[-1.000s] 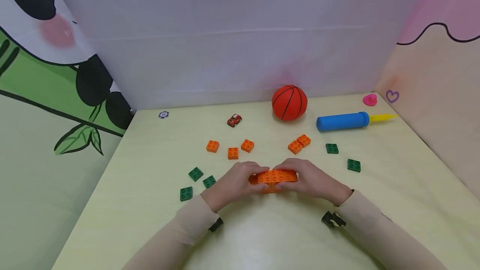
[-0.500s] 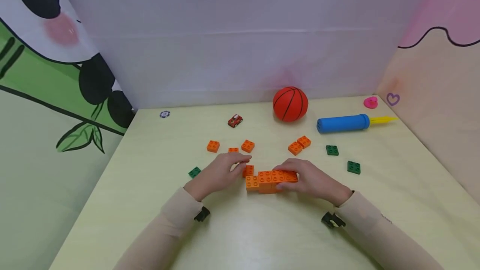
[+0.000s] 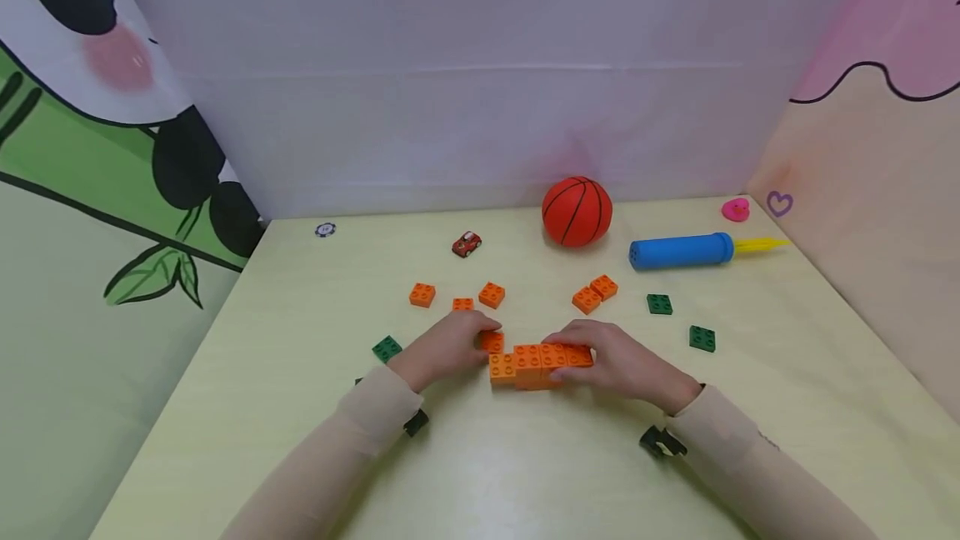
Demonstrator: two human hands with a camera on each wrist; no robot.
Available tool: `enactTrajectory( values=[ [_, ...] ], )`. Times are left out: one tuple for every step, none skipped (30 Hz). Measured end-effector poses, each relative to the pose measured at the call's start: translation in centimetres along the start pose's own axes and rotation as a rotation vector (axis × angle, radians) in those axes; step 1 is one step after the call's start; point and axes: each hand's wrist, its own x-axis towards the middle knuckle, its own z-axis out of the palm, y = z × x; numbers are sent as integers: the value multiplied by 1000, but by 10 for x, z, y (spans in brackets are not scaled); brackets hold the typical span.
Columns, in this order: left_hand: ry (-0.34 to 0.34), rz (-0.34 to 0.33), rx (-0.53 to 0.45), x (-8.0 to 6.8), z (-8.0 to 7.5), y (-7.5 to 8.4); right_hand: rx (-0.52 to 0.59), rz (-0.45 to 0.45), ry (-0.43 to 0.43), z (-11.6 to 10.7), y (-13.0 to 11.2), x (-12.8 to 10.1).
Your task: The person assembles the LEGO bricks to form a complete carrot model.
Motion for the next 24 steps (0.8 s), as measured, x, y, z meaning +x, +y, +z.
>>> enactTrajectory(
  values=[
    [2, -1, 7, 0, 0, 0, 1, -1, 0, 0, 0, 0],
    [5, 0, 13, -1, 0, -1, -1, -2, 1, 1, 0, 0],
    [8, 3, 17, -2, 0, -1, -2, -3, 1, 1, 0, 0],
    [12, 7, 17, -4, -1, -2, -4, -6, 2, 1, 0, 1],
    [15, 7, 18, -6, -1, -2, -5, -8, 4, 1, 0, 1],
    [19, 5, 11, -8, -2, -2, -6, -10, 4, 1, 0, 1],
    [24, 1, -1, -11, -3, -3, -5, -12, 5, 1, 0, 1],
    [32, -3, -17, -14, -4, -3, -5, -12, 5, 1, 0, 1],
    [43, -6, -36, -17, -5, -4, -4, -13, 5, 1, 0, 1],
    [57, -9, -55, -21, -5, -4, -3, -12, 5, 1, 0, 1],
    [72, -6, -78, -24, -6, -4, -1, -11, 4, 1, 0, 1],
    [92, 3, -102, -27, -7, -5, 0, -10, 3, 1, 0, 1],
    [113, 18, -127, -30, -7, -5, 2, -9, 2, 0, -1, 1],
    [132, 35, -150, -32, -7, -5, 2, -7, 1, 0, 0, 1],
    [148, 53, -173, -35, -7, -4, 3, -7, 1, 0, 0, 1],
    [161, 68, -196, -37, -7, -3, 6, -7, 2, 0, 0, 1],
    [171, 87, -222, -38, -7, -2, 5, -7, 3, 0, 0, 1],
    [178, 107, -246, -40, -7, -1, 6, -9, 4, 0, 0, 1],
    [176, 120, -268, -41, -7, 1, 6, -10, 6, 1, 0, 1],
    [171, 134, -281, -42, -6, 3, 6, -12, 7, 1, 0, 1],
    [165, 148, -291, -43, -5, 5, 7, -14, 7, 1, 0, 1],
    [158, 165, -299, -44, -4, 7, 10, -15, 6, 1, 0, 1],
    [150, 179, -304, -44, -3, 8, 12, -17, 5, 1, 0, 1],
    [144, 187, -303, -45, -2, 10, 15, -18, 5, 1, 0, 1]
  ],
)
